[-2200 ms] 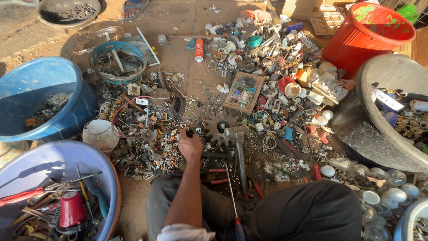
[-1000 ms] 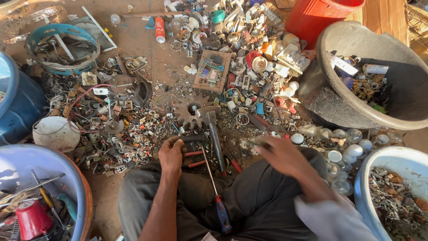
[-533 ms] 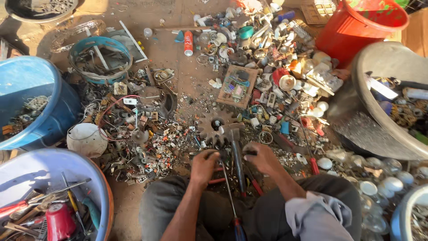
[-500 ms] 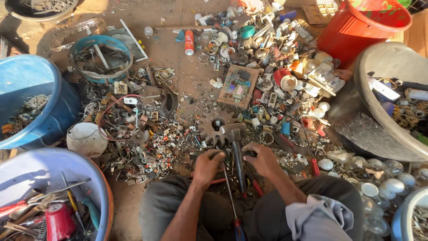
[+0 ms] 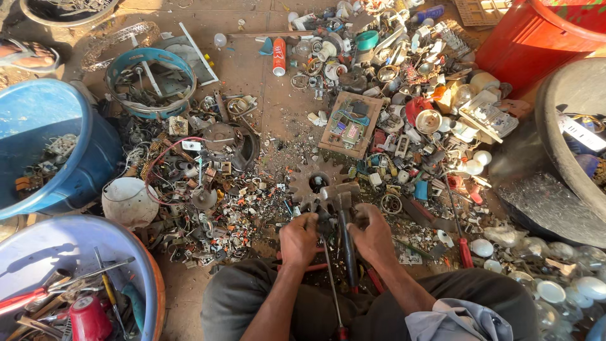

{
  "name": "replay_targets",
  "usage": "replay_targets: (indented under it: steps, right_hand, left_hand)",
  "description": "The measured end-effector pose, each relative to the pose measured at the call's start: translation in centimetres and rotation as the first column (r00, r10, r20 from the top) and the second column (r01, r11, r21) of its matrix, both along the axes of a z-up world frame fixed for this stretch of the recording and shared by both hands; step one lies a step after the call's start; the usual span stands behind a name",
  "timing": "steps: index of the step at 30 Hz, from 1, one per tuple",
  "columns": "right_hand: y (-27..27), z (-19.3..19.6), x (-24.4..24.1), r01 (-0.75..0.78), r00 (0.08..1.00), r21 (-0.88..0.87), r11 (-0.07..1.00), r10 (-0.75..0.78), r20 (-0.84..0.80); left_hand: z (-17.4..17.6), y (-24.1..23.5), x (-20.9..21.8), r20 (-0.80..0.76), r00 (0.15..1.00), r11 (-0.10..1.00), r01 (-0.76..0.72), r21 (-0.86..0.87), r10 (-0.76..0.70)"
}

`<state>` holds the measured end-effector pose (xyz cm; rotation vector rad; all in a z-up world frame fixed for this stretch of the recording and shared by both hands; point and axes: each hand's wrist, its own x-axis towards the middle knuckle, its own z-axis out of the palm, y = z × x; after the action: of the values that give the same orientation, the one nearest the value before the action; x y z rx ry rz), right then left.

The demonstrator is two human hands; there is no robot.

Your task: The person sits on the ground and uses a hammer and screwdriver to break apart a small electronic component. They repeatedly strike the object to separate its parts, working amidst a large pile of electronic waste and debris.

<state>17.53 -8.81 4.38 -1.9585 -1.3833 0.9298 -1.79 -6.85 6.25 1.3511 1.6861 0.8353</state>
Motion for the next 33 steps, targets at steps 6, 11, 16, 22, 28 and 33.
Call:
replay_targets:
  steps: [6,11,16,22,28,33]
  right_hand:
    - [1.1,-2.4,-0.6,0.001,0.946,-0.325,0.946,-0.107,-0.308]
    - [1.6,-2.4,-0.8,-0.086,0.657,-0.465,0.881,-0.301,-0.691]
    - [2.4,-0.4,-1.1,-0.041,0.662,-0.425,0.904,-0.294,-0.689]
    - [0.6,0.8,-1.8,-0.144,0.989,0.258,0.955,0.143,0.020]
    - [2.2,0.5,-2.6,-0.387,0.875,0.239,0.890,0.273,0.399]
    - [1.8,1.7,-2.3,-0.356,0.903,0.388,0.850,0.207,0.376]
  left_hand:
    - [-4.0,4.3,-0.4,-0.177,0.978,0.969,-0.066,0.239,0.110]
    - [-6.4,4.9,-0.3,-0.126,0.983,0.991,-0.134,0.013,0.135]
    - [-6.0,5.1,0.2,-0.208,0.964,0.984,-0.148,0.095,0.165]
    - [-6.0,4.6,0.7,-0.361,0.917,0.956,-0.061,0.288,0.168]
    - [-6.2,4.7,0.5,-0.306,0.942,0.932,-0.020,0.363,0.139]
    - [-6.7,4.7,0.7,-0.324,0.936,0.950,-0.031,0.309,0.136]
